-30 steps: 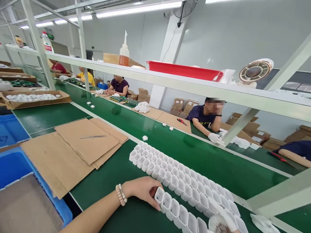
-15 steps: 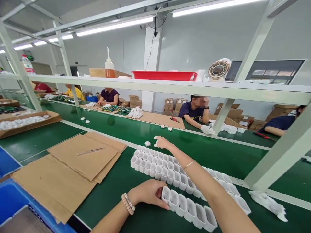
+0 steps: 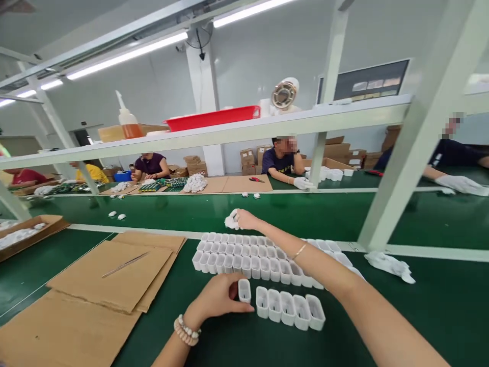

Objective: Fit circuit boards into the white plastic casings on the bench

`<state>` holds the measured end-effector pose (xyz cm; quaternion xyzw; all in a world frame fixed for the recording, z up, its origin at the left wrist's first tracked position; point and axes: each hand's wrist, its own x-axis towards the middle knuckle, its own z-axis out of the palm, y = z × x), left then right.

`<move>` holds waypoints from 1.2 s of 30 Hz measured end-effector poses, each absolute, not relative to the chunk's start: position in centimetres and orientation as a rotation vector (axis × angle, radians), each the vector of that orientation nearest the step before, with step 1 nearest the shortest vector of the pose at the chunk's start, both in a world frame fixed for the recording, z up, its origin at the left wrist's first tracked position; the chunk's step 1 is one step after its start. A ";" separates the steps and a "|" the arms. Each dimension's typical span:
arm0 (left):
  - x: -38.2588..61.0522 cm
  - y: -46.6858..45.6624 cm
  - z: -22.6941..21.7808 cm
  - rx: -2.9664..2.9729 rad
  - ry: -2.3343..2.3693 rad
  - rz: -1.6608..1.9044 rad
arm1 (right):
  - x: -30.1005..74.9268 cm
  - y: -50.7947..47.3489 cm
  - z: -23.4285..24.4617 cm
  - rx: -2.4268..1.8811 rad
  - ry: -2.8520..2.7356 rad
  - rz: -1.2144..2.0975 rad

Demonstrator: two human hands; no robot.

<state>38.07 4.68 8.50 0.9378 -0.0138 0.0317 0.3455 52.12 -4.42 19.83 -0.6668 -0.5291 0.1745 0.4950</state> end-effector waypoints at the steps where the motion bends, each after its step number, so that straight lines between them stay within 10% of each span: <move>1: 38.0 4.7 9.4 2.424 -0.023 0.085 | 52.9 -5.4 19.7 -1.592 -1.253 0.431; 13: 38.7 -0.1 25.4 2.606 -0.067 0.565 | 53.1 -18.3 22.1 -1.097 -1.044 0.372; 23: 41.5 -1.1 23.3 2.572 -0.414 1.650 | 50.6 -20.1 22.6 -1.120 -1.109 0.187; 36: 43.4 -1.6 21.4 2.337 -0.514 1.783 | 49.2 -19.2 21.1 -1.295 -1.283 -0.297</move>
